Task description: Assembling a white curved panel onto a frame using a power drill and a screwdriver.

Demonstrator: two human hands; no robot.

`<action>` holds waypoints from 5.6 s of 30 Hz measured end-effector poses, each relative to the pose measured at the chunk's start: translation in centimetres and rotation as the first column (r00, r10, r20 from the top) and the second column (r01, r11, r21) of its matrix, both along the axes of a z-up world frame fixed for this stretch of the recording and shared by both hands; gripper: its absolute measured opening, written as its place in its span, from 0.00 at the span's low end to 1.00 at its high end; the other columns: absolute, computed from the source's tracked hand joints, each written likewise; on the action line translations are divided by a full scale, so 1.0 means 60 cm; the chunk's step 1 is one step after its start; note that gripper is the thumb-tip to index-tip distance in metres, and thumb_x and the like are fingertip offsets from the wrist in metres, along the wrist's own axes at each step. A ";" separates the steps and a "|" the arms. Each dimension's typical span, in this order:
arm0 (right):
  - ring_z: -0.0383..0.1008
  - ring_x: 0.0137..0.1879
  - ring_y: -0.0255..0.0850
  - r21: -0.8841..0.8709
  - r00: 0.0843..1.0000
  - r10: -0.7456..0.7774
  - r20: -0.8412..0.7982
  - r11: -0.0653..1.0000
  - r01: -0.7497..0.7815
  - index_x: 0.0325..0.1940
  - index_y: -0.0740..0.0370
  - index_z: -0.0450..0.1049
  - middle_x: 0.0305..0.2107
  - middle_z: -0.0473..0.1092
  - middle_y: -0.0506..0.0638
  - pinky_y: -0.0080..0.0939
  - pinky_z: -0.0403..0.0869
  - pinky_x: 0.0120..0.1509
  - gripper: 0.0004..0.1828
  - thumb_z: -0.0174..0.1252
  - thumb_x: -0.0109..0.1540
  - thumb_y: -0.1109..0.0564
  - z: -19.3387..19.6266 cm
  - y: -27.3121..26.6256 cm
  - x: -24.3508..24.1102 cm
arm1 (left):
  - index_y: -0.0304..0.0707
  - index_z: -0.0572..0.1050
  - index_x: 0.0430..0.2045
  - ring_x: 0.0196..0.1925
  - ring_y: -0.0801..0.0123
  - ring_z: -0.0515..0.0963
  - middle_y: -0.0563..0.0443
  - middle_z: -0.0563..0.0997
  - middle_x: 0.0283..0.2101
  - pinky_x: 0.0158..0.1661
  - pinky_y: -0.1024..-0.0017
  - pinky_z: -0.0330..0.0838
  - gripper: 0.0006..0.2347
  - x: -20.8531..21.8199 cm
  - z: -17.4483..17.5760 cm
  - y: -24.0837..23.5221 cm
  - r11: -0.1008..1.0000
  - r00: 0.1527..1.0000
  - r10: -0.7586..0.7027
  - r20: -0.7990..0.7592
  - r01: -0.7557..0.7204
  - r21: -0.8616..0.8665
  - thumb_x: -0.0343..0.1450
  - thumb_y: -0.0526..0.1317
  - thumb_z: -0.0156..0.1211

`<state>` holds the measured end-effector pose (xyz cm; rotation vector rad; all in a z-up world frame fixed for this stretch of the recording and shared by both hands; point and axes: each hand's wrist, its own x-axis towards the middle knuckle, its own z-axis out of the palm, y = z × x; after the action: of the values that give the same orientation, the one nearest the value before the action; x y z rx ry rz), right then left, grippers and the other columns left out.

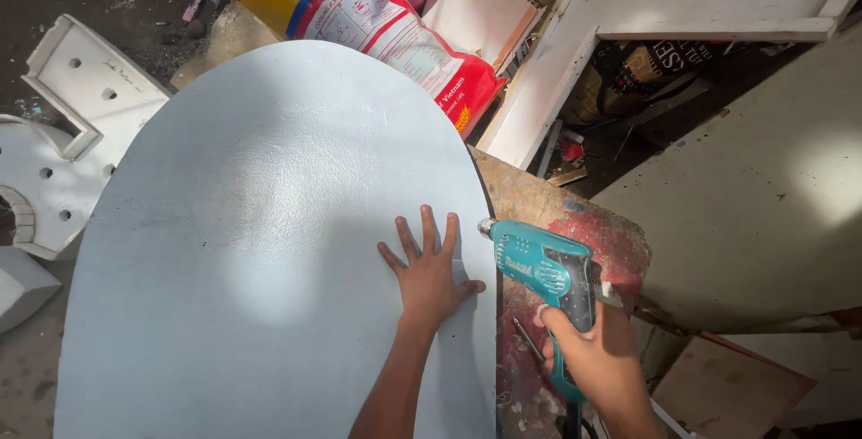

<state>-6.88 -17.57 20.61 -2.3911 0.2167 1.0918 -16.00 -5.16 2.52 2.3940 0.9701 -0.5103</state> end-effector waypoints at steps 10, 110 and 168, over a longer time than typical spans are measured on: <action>0.67 0.19 0.53 -0.017 0.965 0.254 -0.066 0.967 -0.256 0.29 0.81 0.76 0.17 0.71 0.70 0.49 0.65 0.22 0.15 0.59 0.59 0.59 0.061 0.108 0.109 | 0.60 0.44 0.74 0.78 0.31 0.27 0.44 0.34 0.79 0.64 0.23 0.28 0.52 -0.013 -0.025 -0.005 0.998 0.995 0.040 0.094 -0.045 0.049 0.59 0.66 0.74; 0.60 0.31 0.36 0.057 0.859 0.128 0.496 0.982 -0.179 0.23 0.60 0.68 0.17 0.68 0.47 0.40 0.62 0.42 0.16 0.66 0.59 0.54 -0.213 -0.268 0.077 | 0.40 0.34 0.76 0.78 0.26 0.32 0.46 0.27 0.80 0.66 0.33 0.50 0.58 0.064 -0.005 -0.033 0.991 0.960 0.131 -0.248 -0.128 0.028 0.62 0.53 0.80; 0.77 0.43 0.37 -0.757 -0.421 0.629 0.653 0.554 -0.346 0.57 0.54 0.74 0.45 0.75 0.49 0.34 0.78 0.47 0.19 0.60 0.61 0.56 -0.423 -0.308 0.173 | 0.29 0.41 0.74 0.73 0.14 0.38 0.31 0.37 0.79 0.61 0.22 0.51 0.57 0.057 0.011 -0.024 0.995 0.985 0.095 -0.144 -0.100 -0.028 0.58 0.47 0.82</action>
<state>3.52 -36.07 -4.75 -2.6879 -1.6577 -0.9993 -12.55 -6.57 3.20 2.2912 1.1241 -0.6633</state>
